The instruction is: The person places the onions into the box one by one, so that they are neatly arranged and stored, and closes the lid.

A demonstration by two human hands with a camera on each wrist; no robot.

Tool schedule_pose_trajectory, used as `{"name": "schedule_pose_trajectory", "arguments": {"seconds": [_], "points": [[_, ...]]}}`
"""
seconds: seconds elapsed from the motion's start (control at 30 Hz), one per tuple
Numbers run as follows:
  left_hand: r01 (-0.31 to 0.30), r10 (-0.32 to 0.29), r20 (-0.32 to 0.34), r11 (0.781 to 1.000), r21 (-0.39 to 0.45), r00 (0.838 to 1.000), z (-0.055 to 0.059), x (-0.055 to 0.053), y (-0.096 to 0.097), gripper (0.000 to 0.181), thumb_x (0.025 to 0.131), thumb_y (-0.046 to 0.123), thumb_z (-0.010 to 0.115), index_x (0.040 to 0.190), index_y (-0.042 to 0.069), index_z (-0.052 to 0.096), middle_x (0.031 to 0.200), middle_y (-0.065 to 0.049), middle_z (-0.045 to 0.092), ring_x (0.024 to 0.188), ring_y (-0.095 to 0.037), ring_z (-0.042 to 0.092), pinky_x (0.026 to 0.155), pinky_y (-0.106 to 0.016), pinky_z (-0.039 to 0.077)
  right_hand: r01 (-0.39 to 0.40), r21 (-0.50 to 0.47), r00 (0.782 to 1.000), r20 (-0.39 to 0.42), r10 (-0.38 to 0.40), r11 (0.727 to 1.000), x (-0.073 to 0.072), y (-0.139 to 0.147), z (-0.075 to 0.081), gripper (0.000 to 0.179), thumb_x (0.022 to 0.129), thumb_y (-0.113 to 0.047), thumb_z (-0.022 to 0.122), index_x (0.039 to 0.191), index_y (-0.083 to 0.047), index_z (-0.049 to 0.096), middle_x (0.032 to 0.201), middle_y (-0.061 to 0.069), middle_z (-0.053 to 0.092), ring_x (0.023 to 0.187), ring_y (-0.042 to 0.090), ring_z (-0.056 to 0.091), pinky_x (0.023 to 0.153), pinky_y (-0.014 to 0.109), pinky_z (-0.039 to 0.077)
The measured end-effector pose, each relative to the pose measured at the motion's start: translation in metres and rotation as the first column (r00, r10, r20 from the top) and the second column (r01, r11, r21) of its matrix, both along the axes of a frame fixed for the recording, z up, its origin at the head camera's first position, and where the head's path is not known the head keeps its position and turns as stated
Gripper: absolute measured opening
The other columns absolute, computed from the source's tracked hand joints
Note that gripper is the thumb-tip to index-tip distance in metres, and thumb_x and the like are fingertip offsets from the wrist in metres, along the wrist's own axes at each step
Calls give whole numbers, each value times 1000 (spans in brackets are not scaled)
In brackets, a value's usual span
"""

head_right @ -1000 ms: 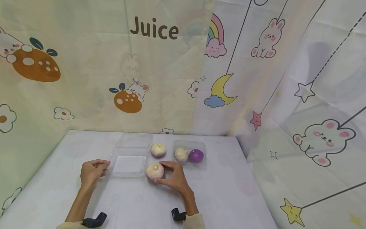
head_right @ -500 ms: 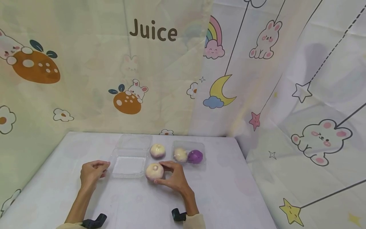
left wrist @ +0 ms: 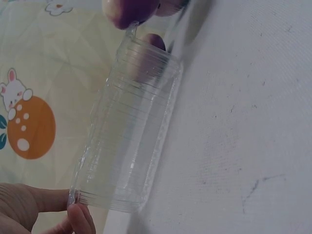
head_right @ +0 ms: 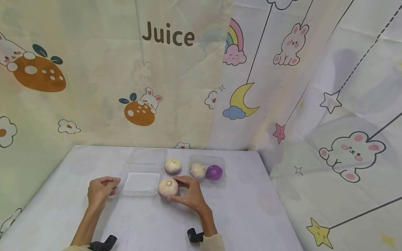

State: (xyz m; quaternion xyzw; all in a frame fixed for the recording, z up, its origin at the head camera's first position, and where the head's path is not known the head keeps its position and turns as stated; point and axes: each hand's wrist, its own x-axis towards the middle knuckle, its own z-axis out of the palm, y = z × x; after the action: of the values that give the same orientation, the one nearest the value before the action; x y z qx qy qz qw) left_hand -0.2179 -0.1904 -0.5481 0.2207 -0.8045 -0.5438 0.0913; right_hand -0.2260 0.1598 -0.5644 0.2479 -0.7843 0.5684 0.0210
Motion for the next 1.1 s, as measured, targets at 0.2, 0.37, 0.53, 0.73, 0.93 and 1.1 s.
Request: {"name": "schedule_pose_trajectory", "arguments": {"seconds": [0.2, 0.37, 0.53, 0.73, 0.93, 1.1], "points": [[0, 0, -1, 1000, 1, 1000, -1, 0, 0, 25, 98, 16, 78, 104, -8, 78, 69, -3, 73, 59, -14, 67, 53, -24, 60, -4, 1, 1000, -23, 4, 1000, -2, -2, 1, 68, 76, -15, 101, 138, -11, 73, 135, 8, 76, 125, 18, 72, 107, 31, 62], [-8, 8, 0, 1000, -1, 1000, -2, -1, -1, 24, 98, 16, 78, 104, -7, 78, 70, -4, 74, 59, -14, 67, 52, -25, 60, -9, 3, 999, -37, 9, 1000, -2, -4, 3, 69, 76, -15, 101, 138, -11, 73, 135, 8, 76, 124, 18, 73, 107, 30, 62], [-13, 13, -4, 1000, -7, 1000, -4, -3, -1, 23, 98, 16, 79, 103, -6, 78, 70, -4, 73, 59, -14, 67, 52, -24, 60, -2, 5, 1000, -24, 2, 1000, -3, -6, 6, 70, 74, -14, 102, 138, -11, 74, 135, 7, 76, 121, 19, 74, 108, 30, 62], [-20, 20, -11, 1000, -11, 1000, -4, -4, 1, 22, 97, 15, 79, 102, -7, 78, 69, -3, 73, 58, -14, 66, 51, -23, 59, -12, 22, 999, -35, 13, 1000, -5, -8, 8, 70, 76, -16, 101, 140, -11, 73, 135, 7, 76, 122, 18, 74, 108, 31, 62], [-18, 18, -9, 1000, -14, 1000, -3, -4, 2, 22, 98, 15, 78, 101, -7, 78, 69, -4, 73, 59, -14, 65, 51, -24, 58, -8, 36, 999, -38, 10, 999, -6, -11, 11, 70, 77, -18, 101, 140, -11, 73, 135, 7, 76, 121, 19, 74, 109, 33, 62], [-27, 26, -7, 1000, -17, 1000, -3, -2, 2, 22, 98, 15, 78, 101, -6, 78, 71, -7, 75, 59, -14, 66, 52, -24, 59, -7, 43, 999, -42, 9, 999, -8, -14, 12, 69, 77, -20, 101, 140, -12, 73, 136, 7, 75, 122, 20, 74, 110, 39, 62]]}}
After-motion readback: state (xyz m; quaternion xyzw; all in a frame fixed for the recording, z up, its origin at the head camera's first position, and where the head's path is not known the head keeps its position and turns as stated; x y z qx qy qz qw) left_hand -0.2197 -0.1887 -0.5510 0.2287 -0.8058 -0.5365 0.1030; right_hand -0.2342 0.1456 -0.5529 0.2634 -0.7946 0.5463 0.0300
